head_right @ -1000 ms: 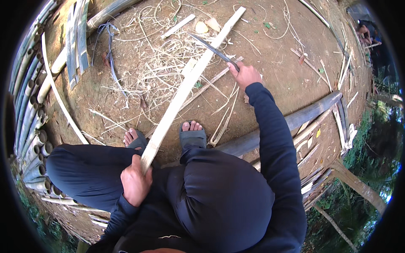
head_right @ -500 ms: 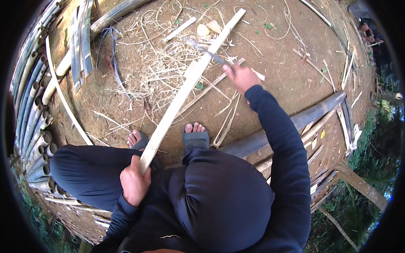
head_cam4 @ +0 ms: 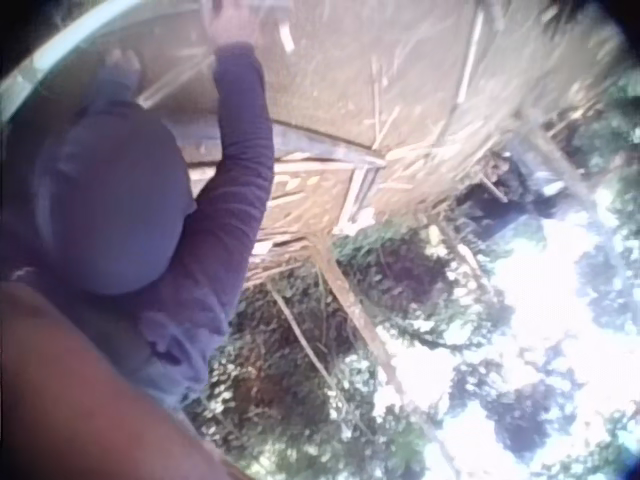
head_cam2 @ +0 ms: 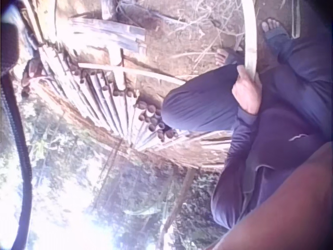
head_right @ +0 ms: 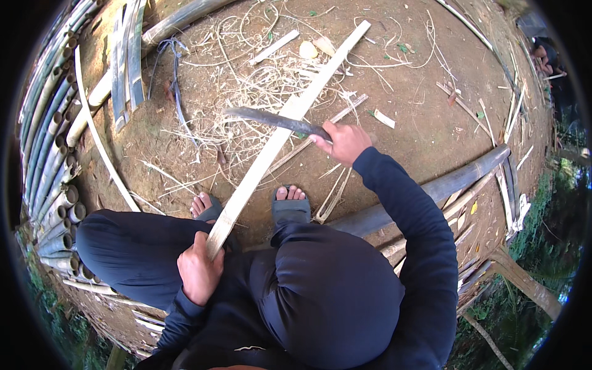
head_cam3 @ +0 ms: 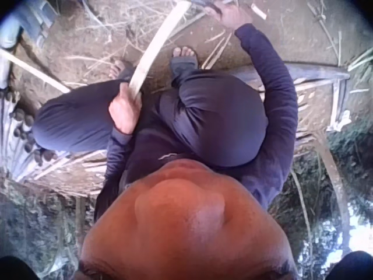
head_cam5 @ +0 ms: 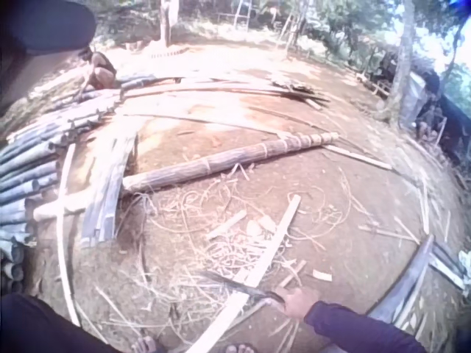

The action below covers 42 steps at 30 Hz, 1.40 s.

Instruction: The person scrapes the surface of a bamboo strip using a blade, then uses a thin strand to measure and mark the strip.

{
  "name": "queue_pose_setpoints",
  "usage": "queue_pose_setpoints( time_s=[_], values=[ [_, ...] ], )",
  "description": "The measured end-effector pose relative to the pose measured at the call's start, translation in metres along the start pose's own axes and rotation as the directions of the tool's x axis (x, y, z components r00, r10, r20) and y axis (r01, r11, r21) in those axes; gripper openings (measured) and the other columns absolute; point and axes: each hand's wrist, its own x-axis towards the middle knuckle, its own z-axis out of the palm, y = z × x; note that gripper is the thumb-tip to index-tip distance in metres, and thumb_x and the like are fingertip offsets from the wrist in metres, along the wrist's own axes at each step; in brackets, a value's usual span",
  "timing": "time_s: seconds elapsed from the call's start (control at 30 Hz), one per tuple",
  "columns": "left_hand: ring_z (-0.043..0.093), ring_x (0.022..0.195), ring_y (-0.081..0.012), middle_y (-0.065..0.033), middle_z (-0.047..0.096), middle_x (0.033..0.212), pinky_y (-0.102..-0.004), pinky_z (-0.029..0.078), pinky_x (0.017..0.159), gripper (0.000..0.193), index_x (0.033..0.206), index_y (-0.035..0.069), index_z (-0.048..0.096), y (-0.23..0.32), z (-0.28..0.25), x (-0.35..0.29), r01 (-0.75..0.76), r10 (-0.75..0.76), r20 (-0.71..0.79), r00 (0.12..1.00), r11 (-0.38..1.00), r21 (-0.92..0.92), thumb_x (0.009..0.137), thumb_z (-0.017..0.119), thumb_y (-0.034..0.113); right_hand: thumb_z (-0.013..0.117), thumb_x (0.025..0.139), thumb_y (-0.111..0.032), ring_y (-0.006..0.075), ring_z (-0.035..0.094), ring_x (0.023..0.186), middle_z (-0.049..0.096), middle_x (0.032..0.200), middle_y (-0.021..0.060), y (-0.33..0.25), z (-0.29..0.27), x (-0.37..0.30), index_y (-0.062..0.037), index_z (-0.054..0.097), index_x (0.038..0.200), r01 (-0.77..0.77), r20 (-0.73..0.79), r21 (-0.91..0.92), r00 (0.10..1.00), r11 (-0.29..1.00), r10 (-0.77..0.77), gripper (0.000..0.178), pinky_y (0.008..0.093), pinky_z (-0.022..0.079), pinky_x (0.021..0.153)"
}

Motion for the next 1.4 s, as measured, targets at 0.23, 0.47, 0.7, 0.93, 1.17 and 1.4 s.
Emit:
queue_pose_setpoints(
  time_s=[0.23,0.47,0.7,0.93,1.17,1.4],
  values=[
    [0.066,0.049,-0.0241,-0.0133,0.063,0.064,-0.0346,0.050,0.045,0.027,0.089,0.003,0.049,-0.004,-0.018,0.015,0.223,-0.041,0.364,0.931,0.851,-0.475,0.091,0.071,0.019,0.050,0.098,-0.051,0.0389,0.065,0.059,0.063,0.066,0.0194,-0.082,-0.014,-0.042,-0.0038,0.057,0.092,-0.107,0.139,0.225,0.987,0.968,0.077,0.048,0.0466,0.053,0.054],
    [0.035,0.042,-0.0049,0.0003,0.048,0.066,-0.0204,0.028,0.040,0.018,0.103,0.006,0.052,-0.004,-0.025,0.030,0.852,0.075,0.867,0.493,0.163,-0.498,0.102,0.056,0.024,0.053,0.095,-0.054,0.0409,0.067,0.066,0.065,0.077,0.0243,-0.117,-0.005,-0.061,0.0000,0.058,0.101,0.324,0.052,0.331,0.931,0.886,-0.360,0.054,0.0480,0.054,0.058],
    [0.033,0.049,-0.0036,0.0036,0.043,0.069,-0.0220,0.026,0.044,0.024,0.096,0.008,0.054,-0.009,0.003,0.017,0.760,0.004,0.805,0.593,0.326,-0.562,0.103,0.052,0.031,0.054,0.093,-0.057,0.0356,0.066,0.062,0.064,0.073,0.0184,-0.127,-0.008,-0.055,-0.0026,0.058,0.096,0.356,0.130,0.280,0.906,0.892,-0.402,0.055,0.0436,0.053,0.055],
    [0.037,0.050,-0.0035,0.0032,0.045,0.068,-0.0221,0.030,0.044,0.024,0.092,0.008,0.051,-0.019,0.020,0.012,0.473,0.029,0.591,0.806,0.570,-0.672,0.104,0.051,0.029,0.049,0.096,-0.057,0.0348,0.064,0.055,0.061,0.061,0.0145,-0.066,0.003,-0.049,-0.0052,0.058,0.090,-0.022,0.103,0.026,0.994,0.999,0.019,0.053,0.0464,0.052,0.052],
    [0.045,0.056,-0.0090,-0.0010,0.050,0.065,-0.0274,0.038,0.052,0.024,0.090,0.003,0.055,-0.019,0.013,0.014,0.622,-0.026,0.720,0.694,0.526,-0.580,0.103,0.052,0.024,0.043,0.099,-0.057,0.0373,0.065,0.056,0.062,0.060,0.0180,-0.079,-0.013,-0.039,-0.0040,0.061,0.094,-0.199,0.259,0.068,0.950,0.978,0.175,0.056,0.0488,0.053,0.054],
    [0.039,0.048,-0.0037,0.0029,0.049,0.066,-0.0227,0.033,0.044,0.025,0.089,0.007,0.054,-0.024,0.026,0.003,0.431,0.033,0.564,0.825,0.608,-0.667,0.104,0.051,0.026,0.043,0.100,-0.056,0.0355,0.063,0.051,0.058,0.055,0.0154,-0.036,-0.009,-0.014,-0.0043,0.061,0.089,-0.314,0.101,0.084,0.947,0.946,0.305,0.056,0.0458,0.052,0.049]
  ],
)
